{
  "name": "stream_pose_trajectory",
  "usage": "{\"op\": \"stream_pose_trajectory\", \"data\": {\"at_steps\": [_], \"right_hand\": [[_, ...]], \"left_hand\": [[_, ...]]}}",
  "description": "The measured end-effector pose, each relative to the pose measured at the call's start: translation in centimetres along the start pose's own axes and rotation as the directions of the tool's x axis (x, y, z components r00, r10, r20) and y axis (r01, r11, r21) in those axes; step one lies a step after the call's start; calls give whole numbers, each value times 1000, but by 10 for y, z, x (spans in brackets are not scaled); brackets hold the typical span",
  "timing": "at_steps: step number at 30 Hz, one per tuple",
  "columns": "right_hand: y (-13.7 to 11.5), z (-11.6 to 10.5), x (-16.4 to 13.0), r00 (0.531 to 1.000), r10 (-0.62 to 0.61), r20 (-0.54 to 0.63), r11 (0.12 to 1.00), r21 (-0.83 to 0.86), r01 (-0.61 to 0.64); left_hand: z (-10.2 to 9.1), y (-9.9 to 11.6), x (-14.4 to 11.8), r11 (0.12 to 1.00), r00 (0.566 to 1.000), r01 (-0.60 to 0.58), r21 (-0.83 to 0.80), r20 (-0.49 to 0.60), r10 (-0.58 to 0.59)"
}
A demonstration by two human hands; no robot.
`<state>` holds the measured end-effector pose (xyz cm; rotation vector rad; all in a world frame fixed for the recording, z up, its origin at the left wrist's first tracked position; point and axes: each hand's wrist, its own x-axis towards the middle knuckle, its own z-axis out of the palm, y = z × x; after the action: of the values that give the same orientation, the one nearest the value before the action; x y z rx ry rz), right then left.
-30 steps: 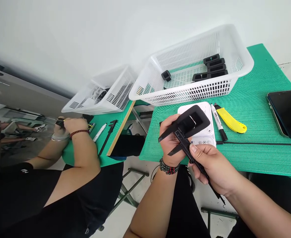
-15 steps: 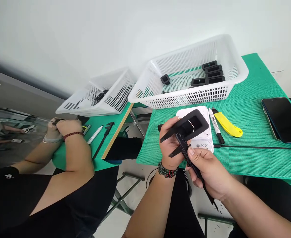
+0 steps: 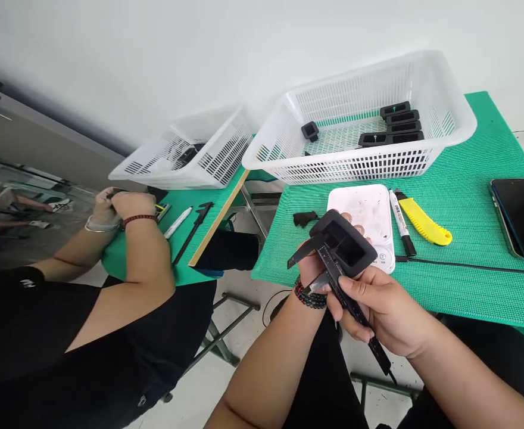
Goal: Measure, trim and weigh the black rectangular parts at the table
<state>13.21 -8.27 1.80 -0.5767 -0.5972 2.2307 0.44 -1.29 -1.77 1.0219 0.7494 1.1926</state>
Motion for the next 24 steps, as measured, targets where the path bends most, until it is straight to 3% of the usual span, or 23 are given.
{"op": "stream_pose_trajectory", "data": {"at_steps": [3,5,9,14,19,24], "right_hand": [[0,1,2,1000,19,-7,999,-41,-19],[2,2,4,999,28,-34,998,-59,-30],[10,3,6,991,20,-135,998,-63,-29],[11,2,7,981,-5,-192,999,-45,-4],[10,-1,7,989,48,-142,998,50,-42],[12,-1,5,994,99,-35,985,146,-93]], "left_hand": [[-4,-1,2,932,958,283,-227,121,-261],[-7,-1,4,881,929,364,-303,187,-320],[-5,0,5,889,949,302,-345,196,-247],[7,7,5,897,969,240,-370,32,-246],[11,15,6,886,969,203,-418,-46,-244],[13,17,6,923,981,189,-335,28,-190]]}}
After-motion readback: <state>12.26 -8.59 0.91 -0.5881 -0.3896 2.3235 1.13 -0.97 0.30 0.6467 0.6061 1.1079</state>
